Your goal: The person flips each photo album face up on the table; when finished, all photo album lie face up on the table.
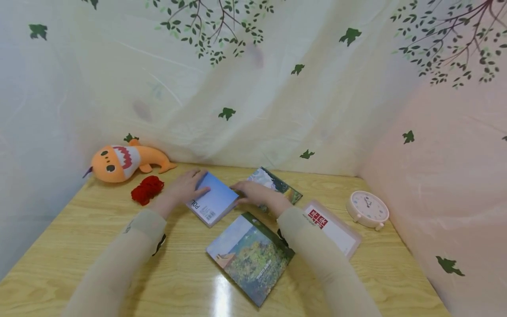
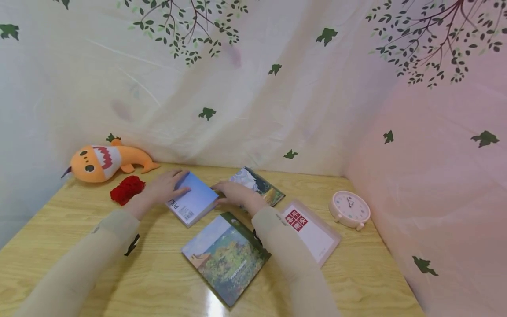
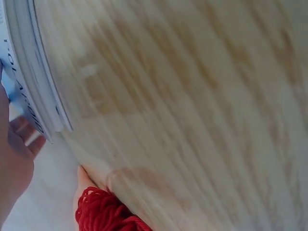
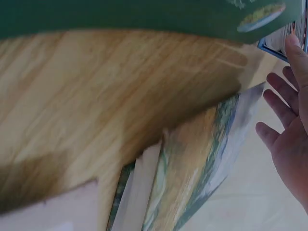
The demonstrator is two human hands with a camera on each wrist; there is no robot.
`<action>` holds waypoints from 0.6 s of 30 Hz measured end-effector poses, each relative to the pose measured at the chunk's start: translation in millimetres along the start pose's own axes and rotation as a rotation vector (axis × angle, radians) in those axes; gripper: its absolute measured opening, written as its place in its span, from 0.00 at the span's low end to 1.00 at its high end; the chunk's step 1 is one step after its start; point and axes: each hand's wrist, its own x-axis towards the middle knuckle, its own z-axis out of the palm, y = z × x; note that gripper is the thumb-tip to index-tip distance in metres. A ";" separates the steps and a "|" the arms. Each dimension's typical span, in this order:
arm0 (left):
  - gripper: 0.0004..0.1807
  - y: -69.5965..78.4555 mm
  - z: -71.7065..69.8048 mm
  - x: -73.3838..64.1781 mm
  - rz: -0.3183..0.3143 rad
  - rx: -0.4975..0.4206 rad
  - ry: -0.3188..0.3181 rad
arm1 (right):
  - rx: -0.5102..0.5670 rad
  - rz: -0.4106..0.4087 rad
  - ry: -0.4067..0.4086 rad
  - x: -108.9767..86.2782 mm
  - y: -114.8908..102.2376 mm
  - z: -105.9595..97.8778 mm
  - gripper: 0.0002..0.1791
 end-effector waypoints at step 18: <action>0.36 1.9 -3.9 4.9 0.007 -0.265 -0.016 | 0.090 0.008 0.004 -0.3 -1.2 1.4 0.28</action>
